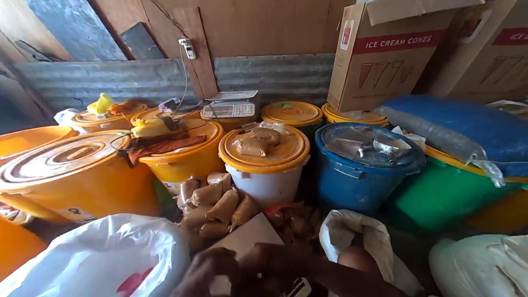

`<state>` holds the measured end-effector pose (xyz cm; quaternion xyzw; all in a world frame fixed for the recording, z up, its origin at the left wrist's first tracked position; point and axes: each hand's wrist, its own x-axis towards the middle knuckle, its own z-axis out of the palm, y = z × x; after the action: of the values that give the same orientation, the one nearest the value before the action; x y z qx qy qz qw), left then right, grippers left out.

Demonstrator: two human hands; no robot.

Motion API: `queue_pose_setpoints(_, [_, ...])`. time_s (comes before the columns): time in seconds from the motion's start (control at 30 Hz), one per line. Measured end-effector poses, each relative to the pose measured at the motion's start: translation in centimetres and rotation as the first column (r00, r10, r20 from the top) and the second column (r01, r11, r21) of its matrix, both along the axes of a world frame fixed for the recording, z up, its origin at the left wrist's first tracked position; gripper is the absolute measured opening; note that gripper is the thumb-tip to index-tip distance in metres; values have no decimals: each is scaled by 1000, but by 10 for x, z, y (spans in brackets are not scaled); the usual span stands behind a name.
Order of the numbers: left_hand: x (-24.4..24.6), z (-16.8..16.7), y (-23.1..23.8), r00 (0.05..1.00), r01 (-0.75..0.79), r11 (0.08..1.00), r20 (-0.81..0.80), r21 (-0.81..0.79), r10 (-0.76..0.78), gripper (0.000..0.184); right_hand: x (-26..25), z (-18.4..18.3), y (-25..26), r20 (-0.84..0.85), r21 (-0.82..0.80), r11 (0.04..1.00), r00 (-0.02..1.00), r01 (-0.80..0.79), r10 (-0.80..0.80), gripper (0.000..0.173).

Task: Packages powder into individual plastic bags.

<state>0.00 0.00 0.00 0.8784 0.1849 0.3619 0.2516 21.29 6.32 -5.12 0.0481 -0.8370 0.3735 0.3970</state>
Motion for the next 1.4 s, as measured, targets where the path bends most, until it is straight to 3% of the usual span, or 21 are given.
queue_pose_setpoints(0.13, [-33,-82,40,938,-312,946,132,-87,321,15,-17,-35,37,114,98,937,931,336,-346,16])
queue_pose_setpoints(0.23, [-25,-120,59,827,-453,867,266,-210,496,19,-35,-64,53,176,-108,820,823,562,-540,20])
queue_pose_setpoints(0.3, [-13,-130,60,748,-509,808,312,-298,586,22,-41,-72,53,253,-300,733,792,610,-556,24])
queue_pose_setpoints(0.4, [2,-131,59,691,-542,740,290,-398,662,31,-41,-72,50,299,-639,570,850,516,-434,21])
queue_pose_setpoints(0.5, [9,-134,55,677,-612,677,171,-409,716,28,-40,-61,44,362,-876,238,898,419,-249,21])
queue_pose_setpoints(0.57, [11,-138,56,671,-660,650,93,-376,735,30,-37,-61,45,354,-928,59,921,368,-164,21])
queue_pose_setpoints(0.7, [14,-141,59,655,-734,631,-15,-252,756,24,-32,-65,44,264,-948,-205,961,243,-79,24])
queue_pose_setpoints(0.83, [16,-142,65,563,-825,562,-174,-56,808,22,-31,-65,39,230,-918,-351,968,183,-97,52])
queue_pose_setpoints(0.9, [20,-143,67,523,-850,525,-212,-53,826,19,-34,-68,34,278,-927,-299,950,227,-140,57])
queue_pose_setpoints(0.93, [23,-144,68,510,-860,502,-213,-96,833,18,-36,-71,31,330,-937,-183,927,299,-176,48])
queue_pose_setpoints(1.0, [30,-146,70,489,-864,436,-211,-253,846,20,-42,-83,23,412,-846,203,847,492,-336,27])
queue_pose_setpoints(1.03, [32,-145,70,483,-849,397,-208,-348,851,20,-45,-92,21,424,-708,379,788,596,-445,23])
queue_pose_setpoints(1.07, [33,-146,70,477,-823,355,-199,-444,856,20,-47,-101,19,420,-561,476,728,677,-541,22])
queue_pose_setpoints(1.13, [34,-146,68,467,-731,289,-144,-618,872,17,-50,-113,17,400,-386,518,644,764,-652,22])
queue_pose_setpoints(1.23, [35,-148,67,447,-623,259,-64,-739,892,14,-52,-119,18,376,-262,495,560,829,-739,22])
queue_pose_setpoints(1.4, [37,-152,68,462,-539,286,6,-792,887,10,-55,-125,29,343,-291,428,511,855,-788,15])
